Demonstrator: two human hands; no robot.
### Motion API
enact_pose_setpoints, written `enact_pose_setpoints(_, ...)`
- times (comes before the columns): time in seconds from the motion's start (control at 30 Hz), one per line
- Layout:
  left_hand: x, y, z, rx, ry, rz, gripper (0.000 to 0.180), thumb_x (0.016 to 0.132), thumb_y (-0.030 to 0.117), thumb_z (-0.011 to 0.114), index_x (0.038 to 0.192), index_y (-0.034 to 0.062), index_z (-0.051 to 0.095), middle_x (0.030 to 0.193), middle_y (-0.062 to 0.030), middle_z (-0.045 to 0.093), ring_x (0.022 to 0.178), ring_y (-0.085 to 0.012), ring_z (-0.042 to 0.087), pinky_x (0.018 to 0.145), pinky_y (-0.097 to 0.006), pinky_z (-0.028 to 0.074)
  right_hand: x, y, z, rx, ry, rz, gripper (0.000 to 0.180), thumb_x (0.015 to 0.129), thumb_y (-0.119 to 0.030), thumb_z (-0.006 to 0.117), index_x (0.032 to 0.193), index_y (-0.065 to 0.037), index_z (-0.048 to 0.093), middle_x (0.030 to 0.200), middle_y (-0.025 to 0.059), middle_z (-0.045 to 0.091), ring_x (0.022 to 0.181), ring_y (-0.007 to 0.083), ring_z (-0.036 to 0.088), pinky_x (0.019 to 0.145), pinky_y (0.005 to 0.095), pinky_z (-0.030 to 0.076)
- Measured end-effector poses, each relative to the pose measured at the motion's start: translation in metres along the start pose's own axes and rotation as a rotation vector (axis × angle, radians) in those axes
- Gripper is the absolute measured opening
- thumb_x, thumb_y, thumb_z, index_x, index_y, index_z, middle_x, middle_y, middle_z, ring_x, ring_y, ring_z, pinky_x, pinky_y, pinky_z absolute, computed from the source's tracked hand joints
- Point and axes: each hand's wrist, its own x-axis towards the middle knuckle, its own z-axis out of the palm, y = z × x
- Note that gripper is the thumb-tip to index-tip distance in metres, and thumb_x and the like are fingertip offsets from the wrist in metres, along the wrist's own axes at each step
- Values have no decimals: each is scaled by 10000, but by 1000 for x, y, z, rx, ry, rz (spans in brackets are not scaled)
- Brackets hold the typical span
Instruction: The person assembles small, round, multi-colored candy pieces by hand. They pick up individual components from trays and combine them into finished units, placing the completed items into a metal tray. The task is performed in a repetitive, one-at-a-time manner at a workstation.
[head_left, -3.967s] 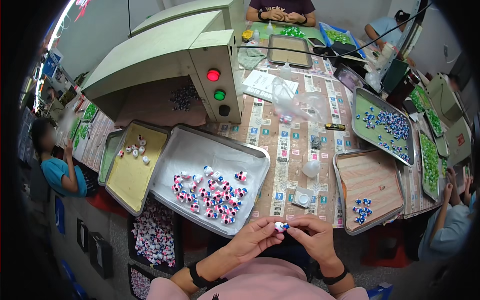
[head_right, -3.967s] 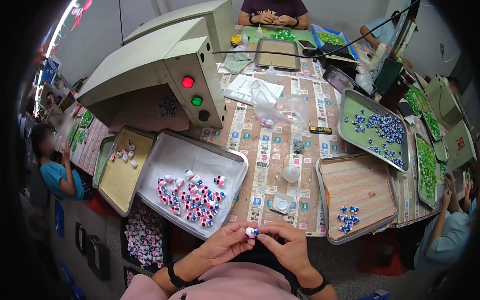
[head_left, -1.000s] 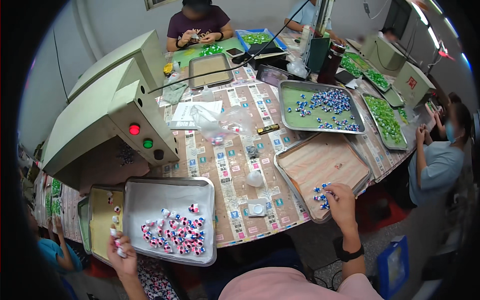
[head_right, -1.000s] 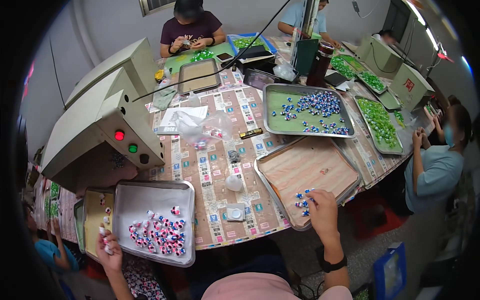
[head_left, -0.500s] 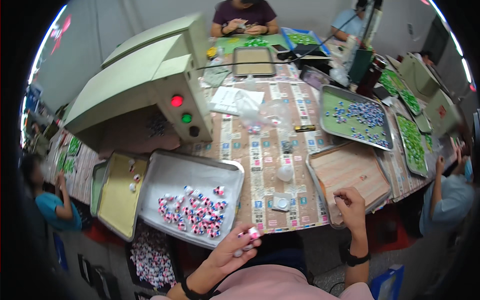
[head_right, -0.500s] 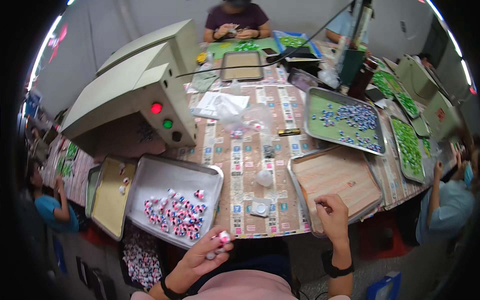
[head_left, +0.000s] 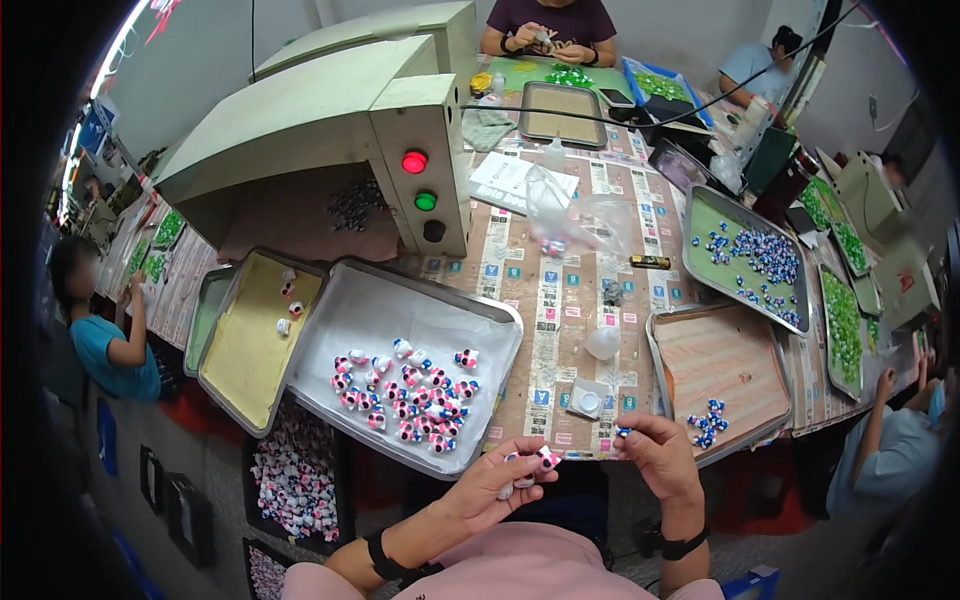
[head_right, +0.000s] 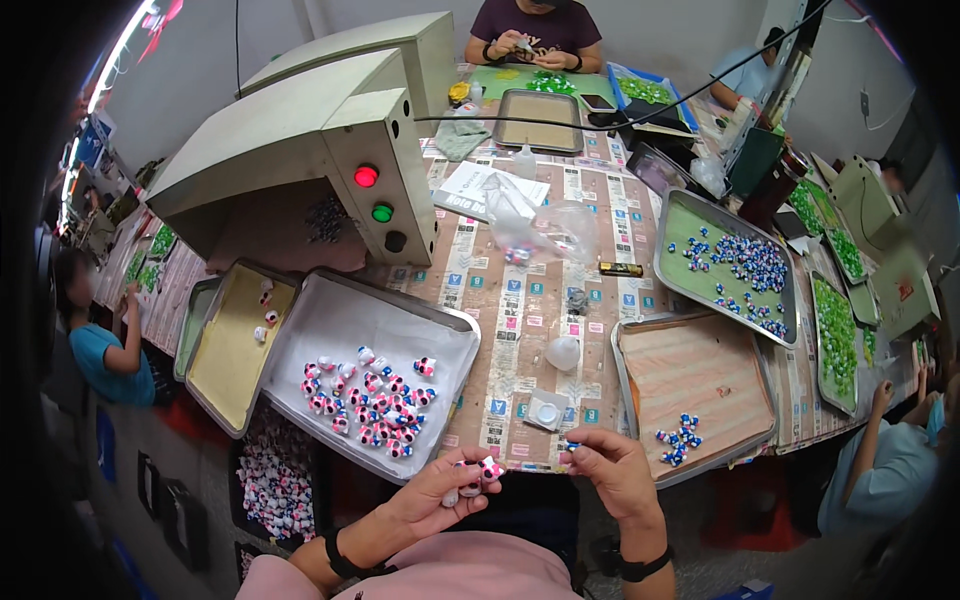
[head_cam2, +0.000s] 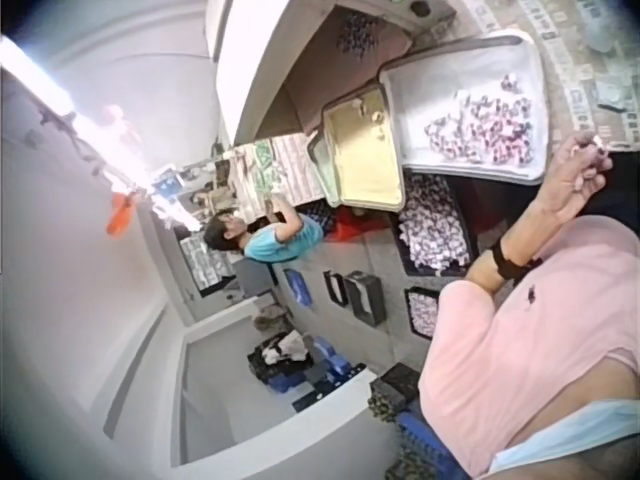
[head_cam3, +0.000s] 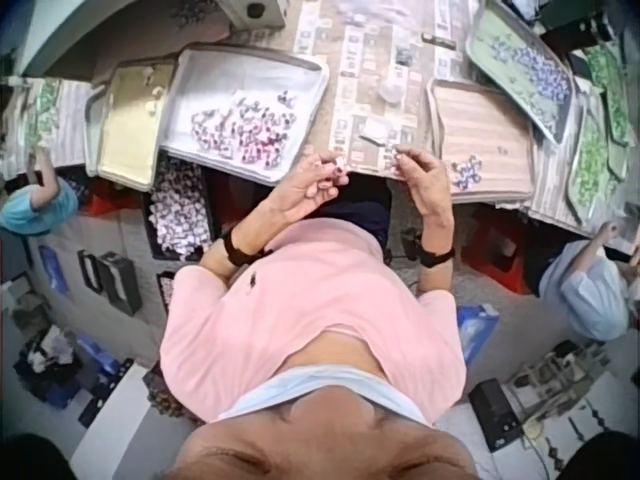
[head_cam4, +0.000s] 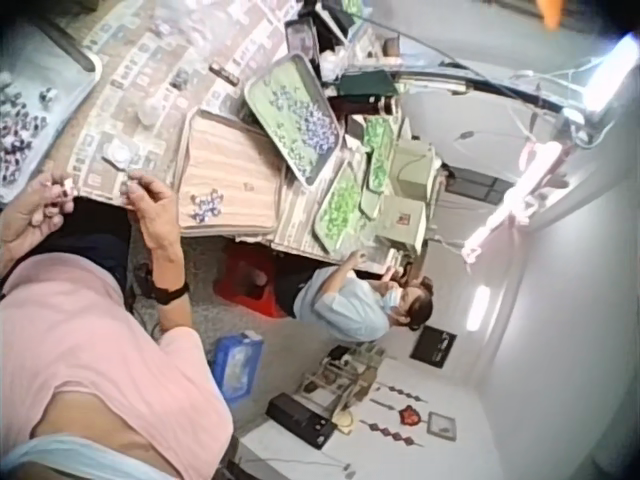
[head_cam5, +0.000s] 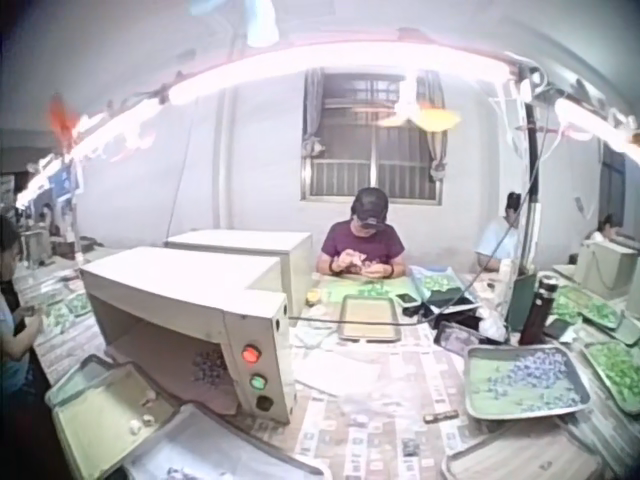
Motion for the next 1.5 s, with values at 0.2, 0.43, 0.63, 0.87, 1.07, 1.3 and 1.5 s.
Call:
enact_pose_setpoints(0.2,-3,4,2,36,42,15,382,910,8,571,1281,21,480,1113,-141,611,1069,-241,631,820,-292,570,2,-1,8,-198,9,-52,188,875,-4,652,1057,46,651,961,84,662,869,156,666,743,257,554)
enact_pose_setpoints(0.43,-6,10,10,33,53,-57,376,902,7,590,1264,4,491,1157,-148,597,1070,-241,633,836,-291,572,10,-3,18,-321,96,-153,196,851,29,667,1040,79,653,1009,77,612,866,144,656,747,251,546)
enact_pose_setpoints(0.63,-3,3,-3,60,1,-43,330,903,14,603,1222,47,523,1076,-89,625,949,-180,655,706,-241,557,23,4,21,-701,160,-284,175,830,27,674,1005,31,689,932,71,626,843,124,640,716,223,511)
enact_pose_setpoints(0.87,-3,1,-4,73,28,-7,328,906,32,612,1223,54,529,1030,-65,621,906,-158,650,678,-238,536,40,11,30,-1147,162,-588,157,778,10,686,931,-24,703,853,119,638,786,270,638,698,335,494)
enact_pose_setpoints(1.07,-2,0,-7,104,-43,-31,315,947,104,586,1256,75,539,1032,-25,610,930,-125,638,734,-213,535,49,10,36,-1311,142,-690,112,753,-5,706,863,-17,690,839,114,650,792,278,638,700,349,498)
enact_pose_setpoints(1.3,-2,2,1,99,41,-21,341,954,127,587,1287,80,531,1037,-25,622,948,-119,630,752,-214,516,50,10,34,-1353,133,-659,97,760,-32,694,857,-33,690,831,109,639,806,310,616,713,395,486)
enact_pose_setpoints(1.5,0,1,-2,114,33,-18,324,959,133,580,1273,74,533,1061,-45,628,993,-131,626,813,-241,523,47,11,33,-1312,134,-677,128,747,-8,719,873,-28,709,843,107,661,767,253,644,671,329,503)
